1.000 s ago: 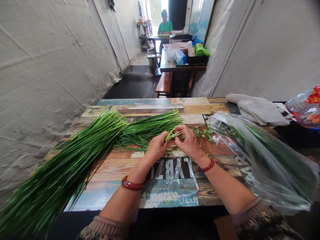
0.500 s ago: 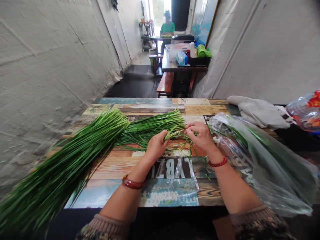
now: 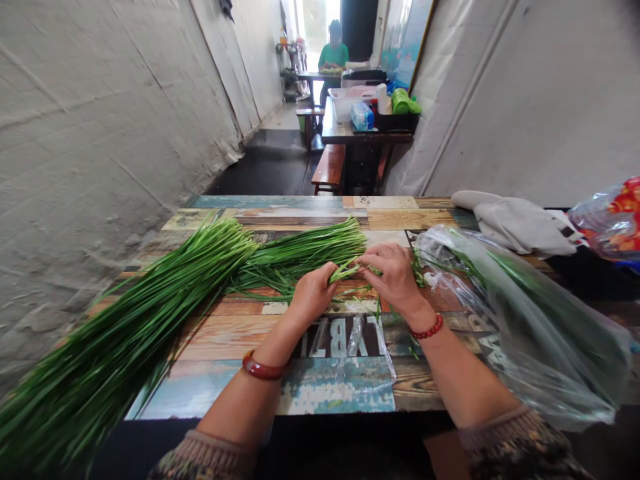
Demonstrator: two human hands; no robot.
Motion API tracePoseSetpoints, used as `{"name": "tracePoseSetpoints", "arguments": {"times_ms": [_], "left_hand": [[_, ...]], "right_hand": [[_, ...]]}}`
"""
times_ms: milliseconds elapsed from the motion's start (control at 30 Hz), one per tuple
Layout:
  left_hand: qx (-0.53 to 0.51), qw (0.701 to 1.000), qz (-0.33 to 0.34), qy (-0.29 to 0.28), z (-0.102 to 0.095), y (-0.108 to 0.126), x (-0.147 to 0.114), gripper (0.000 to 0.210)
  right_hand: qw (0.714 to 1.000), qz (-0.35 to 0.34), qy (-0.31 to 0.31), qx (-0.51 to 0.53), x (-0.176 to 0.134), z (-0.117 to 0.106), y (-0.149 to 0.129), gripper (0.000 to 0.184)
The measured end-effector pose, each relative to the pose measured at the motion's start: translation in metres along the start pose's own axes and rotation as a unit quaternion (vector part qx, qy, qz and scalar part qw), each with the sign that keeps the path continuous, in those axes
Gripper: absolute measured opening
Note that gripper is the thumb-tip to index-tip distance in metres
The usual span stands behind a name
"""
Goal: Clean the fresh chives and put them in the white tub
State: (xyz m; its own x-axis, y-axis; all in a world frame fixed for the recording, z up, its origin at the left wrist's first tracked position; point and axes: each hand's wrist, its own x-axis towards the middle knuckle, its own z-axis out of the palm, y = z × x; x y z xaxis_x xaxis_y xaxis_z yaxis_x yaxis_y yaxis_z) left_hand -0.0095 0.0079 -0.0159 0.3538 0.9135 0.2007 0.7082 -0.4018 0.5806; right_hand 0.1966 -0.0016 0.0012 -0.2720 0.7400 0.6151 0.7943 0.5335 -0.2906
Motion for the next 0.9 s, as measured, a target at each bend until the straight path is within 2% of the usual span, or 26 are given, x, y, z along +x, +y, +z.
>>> {"name": "tracePoseSetpoints", "arguments": {"times_ms": [100, 200, 300, 400, 500, 633, 733, 800, 833, 867, 900], "left_hand": [[-0.007, 1.000, 0.004, 0.012, -0.001, 0.000, 0.000, 0.013], [-0.023, 0.999, 0.011, 0.025, -0.001, -0.001, 0.000, 0.015], [-0.038, 0.999, 0.014, 0.030, -0.001, -0.002, 0.001, 0.017], [-0.041, 0.998, 0.014, 0.035, 0.000, -0.004, 0.002, 0.020], [-0.050, 0.998, 0.016, 0.038, 0.000, -0.005, 0.003, 0.022], [-0.056, 0.998, 0.019, 0.035, 0.000, -0.004, 0.003, 0.023], [-0.053, 0.998, 0.020, 0.035, 0.000, -0.003, 0.003, 0.022], [-0.050, 0.998, 0.020, 0.035, 0.000, -0.004, 0.003, 0.022], [-0.049, 0.998, 0.020, 0.035, 0.000, -0.004, 0.003, 0.021], [-0.048, 0.998, 0.020, 0.034, 0.001, -0.004, 0.003, 0.021], [-0.047, 0.998, 0.020, 0.035, 0.001, -0.004, 0.003, 0.021]], "right_hand": [[0.999, -0.009, -0.046, -0.020, 0.000, 0.000, -0.004, 0.008], [0.999, 0.010, -0.049, 0.001, 0.000, 0.004, -0.005, 0.006], [0.993, 0.037, -0.037, 0.108, 0.000, 0.013, -0.003, 0.009], [0.965, 0.102, -0.016, 0.240, 0.000, 0.024, -0.002, 0.012], [0.911, 0.206, -0.001, 0.358, -0.001, 0.035, -0.004, 0.013], [0.775, 0.328, -0.001, 0.540, -0.001, 0.043, -0.011, 0.026], [0.700, 0.368, 0.016, 0.612, 0.001, 0.040, -0.010, 0.030], [0.671, 0.380, 0.038, 0.636, 0.002, 0.034, -0.005, 0.031], [0.666, 0.381, 0.050, 0.639, 0.003, 0.030, -0.002, 0.032], [0.672, 0.379, 0.061, 0.633, 0.003, 0.027, 0.001, 0.032], [0.693, 0.371, 0.068, 0.615, 0.004, 0.023, 0.004, 0.031]]}}
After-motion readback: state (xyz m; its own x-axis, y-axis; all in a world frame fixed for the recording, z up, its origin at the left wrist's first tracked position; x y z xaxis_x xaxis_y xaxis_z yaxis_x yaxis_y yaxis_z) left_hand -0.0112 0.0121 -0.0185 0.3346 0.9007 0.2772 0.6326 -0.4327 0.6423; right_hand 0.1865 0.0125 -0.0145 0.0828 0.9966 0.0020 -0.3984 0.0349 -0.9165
